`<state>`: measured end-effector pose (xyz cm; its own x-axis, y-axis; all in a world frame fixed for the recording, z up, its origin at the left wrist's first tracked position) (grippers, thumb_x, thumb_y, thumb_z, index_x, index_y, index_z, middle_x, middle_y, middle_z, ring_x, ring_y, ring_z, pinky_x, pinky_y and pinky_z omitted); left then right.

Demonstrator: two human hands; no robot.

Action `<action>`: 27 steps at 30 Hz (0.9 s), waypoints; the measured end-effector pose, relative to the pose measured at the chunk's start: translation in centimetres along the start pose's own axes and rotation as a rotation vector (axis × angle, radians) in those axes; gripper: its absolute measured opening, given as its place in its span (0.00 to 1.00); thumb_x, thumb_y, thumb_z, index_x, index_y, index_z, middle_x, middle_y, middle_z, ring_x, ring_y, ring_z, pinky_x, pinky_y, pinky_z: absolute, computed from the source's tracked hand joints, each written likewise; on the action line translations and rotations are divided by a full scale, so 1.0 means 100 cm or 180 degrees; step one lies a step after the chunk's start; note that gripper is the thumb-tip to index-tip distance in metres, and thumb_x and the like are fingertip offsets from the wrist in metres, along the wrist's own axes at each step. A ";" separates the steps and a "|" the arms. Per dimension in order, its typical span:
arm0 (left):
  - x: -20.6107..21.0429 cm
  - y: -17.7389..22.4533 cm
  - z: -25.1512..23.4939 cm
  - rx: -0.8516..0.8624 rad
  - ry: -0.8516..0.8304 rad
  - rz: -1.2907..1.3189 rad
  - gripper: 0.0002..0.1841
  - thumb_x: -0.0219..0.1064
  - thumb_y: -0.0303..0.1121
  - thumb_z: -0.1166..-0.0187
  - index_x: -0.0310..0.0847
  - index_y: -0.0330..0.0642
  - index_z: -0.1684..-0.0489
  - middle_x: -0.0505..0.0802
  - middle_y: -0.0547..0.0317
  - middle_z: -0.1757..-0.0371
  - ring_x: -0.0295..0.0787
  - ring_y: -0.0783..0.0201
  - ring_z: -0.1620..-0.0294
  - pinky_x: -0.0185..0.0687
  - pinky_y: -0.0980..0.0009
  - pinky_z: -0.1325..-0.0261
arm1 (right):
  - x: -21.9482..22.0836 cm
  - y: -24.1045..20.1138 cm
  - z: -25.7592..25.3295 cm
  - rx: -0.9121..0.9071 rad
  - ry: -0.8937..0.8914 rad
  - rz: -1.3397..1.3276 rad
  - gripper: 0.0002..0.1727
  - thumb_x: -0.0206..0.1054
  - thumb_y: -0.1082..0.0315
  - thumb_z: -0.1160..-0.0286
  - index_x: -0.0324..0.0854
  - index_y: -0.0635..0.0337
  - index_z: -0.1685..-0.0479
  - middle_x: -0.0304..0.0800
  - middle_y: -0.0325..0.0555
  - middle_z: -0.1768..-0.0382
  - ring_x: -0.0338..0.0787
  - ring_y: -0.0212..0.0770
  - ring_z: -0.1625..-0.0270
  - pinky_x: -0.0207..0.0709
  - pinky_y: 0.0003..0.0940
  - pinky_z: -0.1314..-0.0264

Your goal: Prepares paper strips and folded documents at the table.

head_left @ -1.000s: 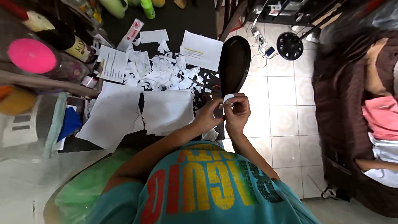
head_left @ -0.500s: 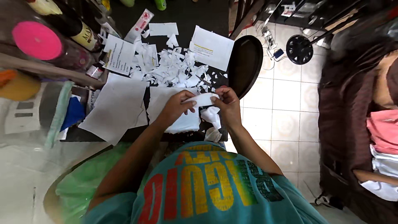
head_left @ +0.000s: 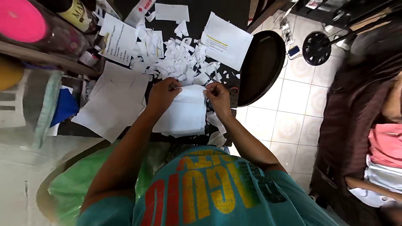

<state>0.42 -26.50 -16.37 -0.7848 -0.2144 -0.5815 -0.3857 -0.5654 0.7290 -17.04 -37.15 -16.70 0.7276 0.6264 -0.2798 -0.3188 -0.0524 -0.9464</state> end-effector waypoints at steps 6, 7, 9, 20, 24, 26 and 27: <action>-0.016 0.013 -0.004 0.0583 0.0221 0.0294 0.08 0.65 0.23 0.19 0.88 0.33 0.48 0.92 0.46 0.47 0.88 0.58 0.47 0.81 0.60 0.40 | -0.005 -0.015 -0.011 -0.0265 -0.0099 0.0369 0.15 0.65 0.80 0.22 0.82 0.70 0.38 0.87 0.57 0.51 0.85 0.40 0.55 0.81 0.31 0.53; -0.017 0.016 -0.005 0.0797 0.0246 0.0353 0.09 0.65 0.21 0.20 0.88 0.33 0.49 0.91 0.46 0.42 0.88 0.58 0.41 0.81 0.61 0.36 | -0.006 -0.020 -0.012 -0.0432 -0.0037 0.0466 0.12 0.65 0.80 0.23 0.85 0.70 0.43 0.88 0.58 0.50 0.86 0.43 0.52 0.81 0.33 0.50; -0.019 0.018 -0.009 0.1104 0.0285 0.0322 0.08 0.66 0.18 0.24 0.90 0.33 0.53 0.90 0.44 0.36 0.86 0.54 0.34 0.79 0.59 0.32 | -0.008 -0.025 -0.012 -0.0740 0.0126 0.0661 0.09 0.66 0.82 0.26 0.88 0.69 0.52 0.88 0.59 0.50 0.86 0.51 0.45 0.80 0.41 0.41; -0.006 -0.001 -0.003 0.1543 0.0051 -0.0187 0.10 0.65 0.19 0.25 0.94 0.39 0.58 0.86 0.40 0.28 0.77 0.36 0.24 0.62 0.34 0.23 | 0.009 -0.010 0.009 -0.1367 0.0163 0.1485 0.10 0.67 0.78 0.29 0.95 0.60 0.61 0.93 0.56 0.50 0.87 0.58 0.43 0.78 0.51 0.37; -0.009 0.002 -0.005 0.1580 0.0159 -0.0248 0.11 0.64 0.20 0.23 0.94 0.39 0.58 0.86 0.40 0.28 0.78 0.36 0.25 0.64 0.35 0.24 | 0.010 -0.014 0.007 -0.1244 0.0079 0.1581 0.10 0.68 0.78 0.28 0.96 0.59 0.59 0.92 0.55 0.53 0.86 0.58 0.43 0.77 0.51 0.37; -0.009 0.004 -0.006 0.1577 0.0176 -0.0259 0.11 0.64 0.19 0.23 0.94 0.39 0.58 0.86 0.39 0.29 0.77 0.35 0.24 0.63 0.34 0.24 | 0.010 -0.015 0.005 -0.1184 0.0051 0.1602 0.11 0.68 0.79 0.28 0.96 0.59 0.59 0.92 0.55 0.53 0.86 0.58 0.43 0.77 0.52 0.38; -0.008 0.004 -0.006 0.1574 0.0162 -0.0286 0.11 0.64 0.19 0.23 0.94 0.39 0.59 0.86 0.39 0.29 0.77 0.35 0.24 0.62 0.34 0.24 | 0.011 -0.014 0.004 -0.1164 0.0022 0.1615 0.11 0.68 0.79 0.28 0.96 0.58 0.59 0.92 0.54 0.53 0.85 0.58 0.43 0.77 0.52 0.38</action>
<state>1.20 -27.05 -15.80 -0.7180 -0.2276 -0.6578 -0.6440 -0.1413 0.7519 -16.07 -36.10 -15.57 0.5444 0.4485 -0.7089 -0.3982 -0.6056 -0.6890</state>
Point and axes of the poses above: each hand's wrist, its own z-axis away from the middle knuckle, its own x-axis out of the palm, y = z × x, the point moved 10 cm from there along -z, towards the middle knuckle
